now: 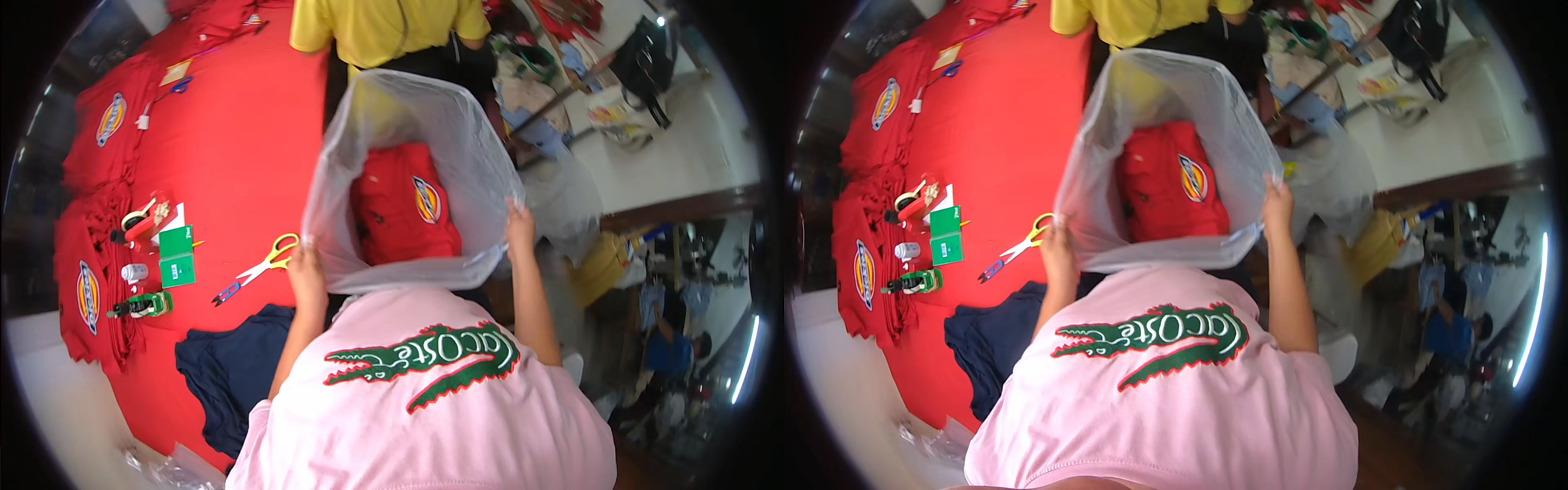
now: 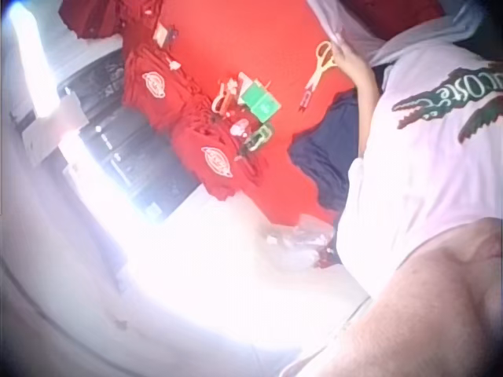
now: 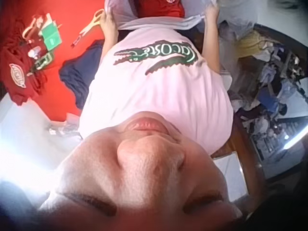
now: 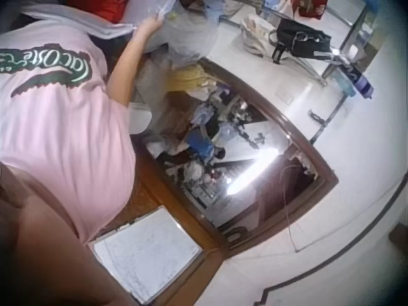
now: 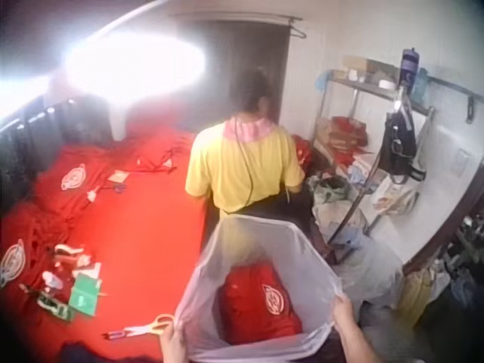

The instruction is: The person writes on a card, attaches the card to a red shirt using a plastic fastener, then picks up a dark blue shirt and uses a green pen to mark small white labels on it.

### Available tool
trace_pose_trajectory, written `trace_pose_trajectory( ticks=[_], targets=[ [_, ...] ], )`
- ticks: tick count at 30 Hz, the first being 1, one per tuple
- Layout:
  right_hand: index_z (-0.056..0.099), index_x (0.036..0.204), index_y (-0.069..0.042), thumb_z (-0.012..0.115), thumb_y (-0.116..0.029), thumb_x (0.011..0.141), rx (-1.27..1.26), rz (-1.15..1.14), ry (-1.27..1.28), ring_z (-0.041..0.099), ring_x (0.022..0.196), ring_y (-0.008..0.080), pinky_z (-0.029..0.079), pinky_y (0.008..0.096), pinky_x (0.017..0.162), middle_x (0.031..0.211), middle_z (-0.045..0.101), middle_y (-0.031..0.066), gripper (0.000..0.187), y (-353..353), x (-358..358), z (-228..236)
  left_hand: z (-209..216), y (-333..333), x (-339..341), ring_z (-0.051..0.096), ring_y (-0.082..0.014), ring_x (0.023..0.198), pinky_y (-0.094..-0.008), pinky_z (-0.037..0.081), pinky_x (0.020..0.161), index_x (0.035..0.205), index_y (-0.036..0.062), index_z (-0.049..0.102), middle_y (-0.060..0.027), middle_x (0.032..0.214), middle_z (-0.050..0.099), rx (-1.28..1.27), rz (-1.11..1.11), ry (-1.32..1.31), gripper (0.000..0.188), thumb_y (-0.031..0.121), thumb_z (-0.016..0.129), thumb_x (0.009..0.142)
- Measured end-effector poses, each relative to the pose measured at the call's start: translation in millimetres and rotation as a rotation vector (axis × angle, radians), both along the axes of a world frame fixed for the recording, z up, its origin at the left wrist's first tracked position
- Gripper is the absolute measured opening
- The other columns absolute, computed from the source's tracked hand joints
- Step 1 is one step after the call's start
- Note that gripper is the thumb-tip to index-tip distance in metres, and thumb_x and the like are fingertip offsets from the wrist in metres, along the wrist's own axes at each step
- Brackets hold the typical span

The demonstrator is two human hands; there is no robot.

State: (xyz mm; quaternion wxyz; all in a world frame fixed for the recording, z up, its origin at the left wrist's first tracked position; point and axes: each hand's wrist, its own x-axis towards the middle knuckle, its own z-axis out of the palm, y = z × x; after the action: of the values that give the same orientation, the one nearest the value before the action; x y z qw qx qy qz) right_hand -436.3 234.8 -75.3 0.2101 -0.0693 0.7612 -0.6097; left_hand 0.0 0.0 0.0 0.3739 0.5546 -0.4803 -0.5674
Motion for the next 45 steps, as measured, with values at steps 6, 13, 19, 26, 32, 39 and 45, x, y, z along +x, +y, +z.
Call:
trace_pose_trajectory(
  ticks=[6,13,19,26,32,39,45],
  targets=[
    [0.075,0.132,-0.010,0.062,-0.021,0.112,-0.122,-0.047,-0.177,0.032,0.057,0.0029,0.025,0.0229,0.051,0.073,0.039,-0.0110,0.026,31.0,54.2,72.3,17.6,-27.9,18.3,0.039,-0.0044,0.056,-0.0254,0.033,0.053,0.122,-0.0028,0.077,0.0076,0.066,0.041,-0.060,-0.060,0.117,0.042,0.036,0.063,0.114],
    [0.067,0.141,-0.005,0.061,-0.017,0.111,-0.142,0.341,-0.254,0.044,0.060,0.0060,0.038,0.0244,0.057,0.076,0.047,-0.0070,0.033,6.7,70.5,95.2,26.6,-28.9,33.2,0.034,-0.0023,0.056,-0.0256,0.026,0.051,0.127,0.0003,0.077,0.0086,0.068,0.038,-0.120,-0.218,-0.151,0.032,0.027,0.065,0.113],
    [0.066,0.142,-0.004,0.064,-0.015,0.110,-0.129,0.535,-0.166,0.061,0.067,0.0094,0.052,0.0269,0.062,0.080,0.059,-0.0019,0.035,-30.5,53.3,78.4,43.2,-30.8,25.6,0.068,-0.0333,0.108,-0.0429,0.053,0.094,0.140,0.0053,0.070,-0.0179,0.120,0.069,-0.955,-0.377,-1.139,0.049,0.026,0.081,0.096],
    [0.064,0.138,0.002,0.069,-0.013,0.107,-0.209,0.601,-0.244,0.075,0.079,0.0152,0.059,0.0309,0.066,0.090,0.074,0.0044,0.035,-61.1,52.4,88.7,-6.5,92.8,-148.5,0.066,-0.0323,0.128,-0.0431,0.051,0.110,0.140,-0.0047,0.064,-0.0229,0.135,0.069,-0.341,-0.997,-0.102,0.060,0.022,0.087,0.092],
    [0.067,0.131,-0.003,0.078,-0.010,0.099,-0.217,0.357,0.409,0.073,0.079,0.0155,0.057,0.0315,0.071,0.093,0.076,0.0051,0.035,-43.9,35.9,88.6,-52.7,100.1,-183.5,0.066,-0.0123,0.090,-0.0282,0.053,0.082,0.128,-0.0021,0.071,-0.0068,0.108,0.076,0.376,-0.854,0.110,0.028,0.019,0.066,0.111],
    [0.076,0.111,-0.006,0.078,-0.033,0.097,0.126,0.930,0.591,0.076,0.083,0.0307,0.059,0.0435,0.072,0.095,0.075,0.0141,0.030,-2.6,52.6,87.8,-45.2,117.4,-191.0,0.064,-0.0098,0.087,-0.0273,0.053,0.081,0.118,0.0017,0.074,-0.0023,0.101,0.073,0.416,-0.713,0.200,0.021,0.019,0.062,0.112],
    [0.076,0.104,-0.004,0.072,-0.022,0.098,0.163,1.262,0.876,0.073,0.091,0.0429,0.058,0.0539,0.079,0.098,0.076,0.0190,0.020,-19.2,33.2,55.0,-22.5,119.1,-188.4,0.068,-0.0105,0.085,-0.0299,0.054,0.080,0.118,-0.0011,0.077,-0.0026,0.098,0.076,0.094,-0.804,-0.251,0.024,0.019,0.072,0.105]
  ],
)
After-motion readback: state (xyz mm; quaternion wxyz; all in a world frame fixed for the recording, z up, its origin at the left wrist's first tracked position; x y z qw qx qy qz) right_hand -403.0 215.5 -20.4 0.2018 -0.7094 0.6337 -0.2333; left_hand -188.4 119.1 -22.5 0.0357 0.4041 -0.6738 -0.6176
